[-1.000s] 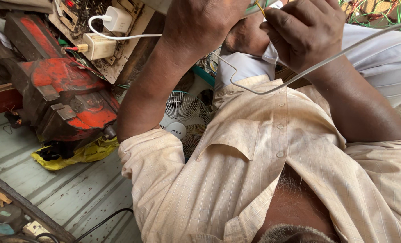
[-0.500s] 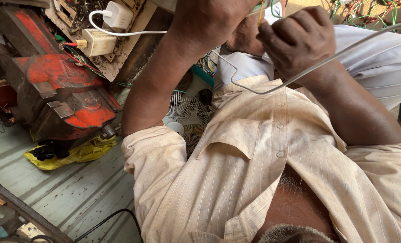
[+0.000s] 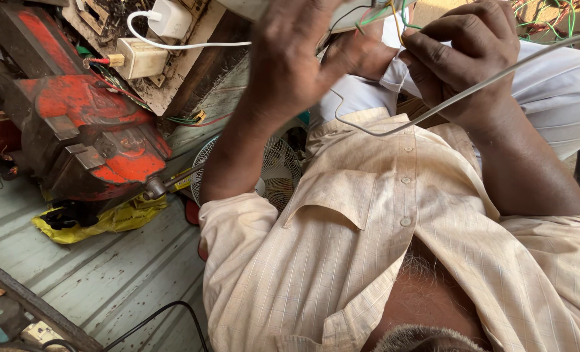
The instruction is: The person repairs an electric table fan resting on their lap, twisting and connecting wires at the fan head and working the connections by hand. Near the end they pick up scissors and cut a wire before continuing to handle the wiring.
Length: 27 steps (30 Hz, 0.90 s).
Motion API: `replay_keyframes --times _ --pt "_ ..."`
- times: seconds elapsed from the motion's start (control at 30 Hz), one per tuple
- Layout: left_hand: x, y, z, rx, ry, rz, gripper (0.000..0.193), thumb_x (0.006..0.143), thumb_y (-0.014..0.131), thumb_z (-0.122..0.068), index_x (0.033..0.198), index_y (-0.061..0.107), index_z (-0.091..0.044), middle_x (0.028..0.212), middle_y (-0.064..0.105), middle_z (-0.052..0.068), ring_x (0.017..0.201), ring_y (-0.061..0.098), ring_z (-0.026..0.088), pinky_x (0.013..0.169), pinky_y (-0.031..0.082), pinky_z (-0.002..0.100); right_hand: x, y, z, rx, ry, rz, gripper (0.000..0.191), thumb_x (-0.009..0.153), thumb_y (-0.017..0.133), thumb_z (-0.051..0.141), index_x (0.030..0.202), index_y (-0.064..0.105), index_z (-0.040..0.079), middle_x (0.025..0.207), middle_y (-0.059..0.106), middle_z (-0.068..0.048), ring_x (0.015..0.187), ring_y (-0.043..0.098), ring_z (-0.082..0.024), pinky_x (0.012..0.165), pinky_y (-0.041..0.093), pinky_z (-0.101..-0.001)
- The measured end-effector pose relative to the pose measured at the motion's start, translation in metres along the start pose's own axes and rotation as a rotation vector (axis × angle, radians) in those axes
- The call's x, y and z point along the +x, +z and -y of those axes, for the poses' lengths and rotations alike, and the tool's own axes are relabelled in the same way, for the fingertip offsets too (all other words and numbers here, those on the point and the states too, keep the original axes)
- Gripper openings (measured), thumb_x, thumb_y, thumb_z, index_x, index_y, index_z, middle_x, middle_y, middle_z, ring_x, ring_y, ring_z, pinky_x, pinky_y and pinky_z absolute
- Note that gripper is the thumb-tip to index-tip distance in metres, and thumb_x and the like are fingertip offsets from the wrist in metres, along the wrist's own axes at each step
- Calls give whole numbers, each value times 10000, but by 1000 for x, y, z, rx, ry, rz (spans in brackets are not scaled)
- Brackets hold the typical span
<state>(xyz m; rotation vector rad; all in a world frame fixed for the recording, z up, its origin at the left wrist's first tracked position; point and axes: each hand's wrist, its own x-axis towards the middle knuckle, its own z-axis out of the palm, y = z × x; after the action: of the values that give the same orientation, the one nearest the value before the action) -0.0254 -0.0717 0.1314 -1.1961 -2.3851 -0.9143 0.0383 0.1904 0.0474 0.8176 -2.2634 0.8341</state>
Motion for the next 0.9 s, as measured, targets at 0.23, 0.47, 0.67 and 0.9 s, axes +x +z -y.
replay_keyframes --times 0.23,0.47,0.67,0.9 --pt "-1 29 -17 -21 -181 -60 398 960 759 -224 1219 538 -19 1052 653 129 959 647 328 863 516 442 1 3 0 -13 -2 52 217 975 765 82 1182 702 90 1137 667 -27 1026 588 -231 920 447 -374" --pt "-7 56 -1 81 -270 -127 279 964 782 -214 1041 561 -63 812 646 84 715 648 310 659 502 436 4 7 4 -33 -22 56 245 956 772 97 1197 731 81 1145 675 -31 1066 610 -243 962 451 -389" --pt "-11 58 2 -42 -262 -164 251 962 763 -106 1059 537 -59 653 548 24 549 568 179 542 439 362 9 7 6 -23 -30 76 216 938 766 124 1134 686 81 1163 661 -25 1050 585 -234 971 436 -387" --pt "-21 64 -4 -202 -404 -285 277 990 751 -87 1124 508 -80 681 525 -3 496 516 91 485 415 264 18 -5 1 46 11 103 261 923 828 189 1117 720 52 1094 683 -73 1024 641 -276 907 467 -413"
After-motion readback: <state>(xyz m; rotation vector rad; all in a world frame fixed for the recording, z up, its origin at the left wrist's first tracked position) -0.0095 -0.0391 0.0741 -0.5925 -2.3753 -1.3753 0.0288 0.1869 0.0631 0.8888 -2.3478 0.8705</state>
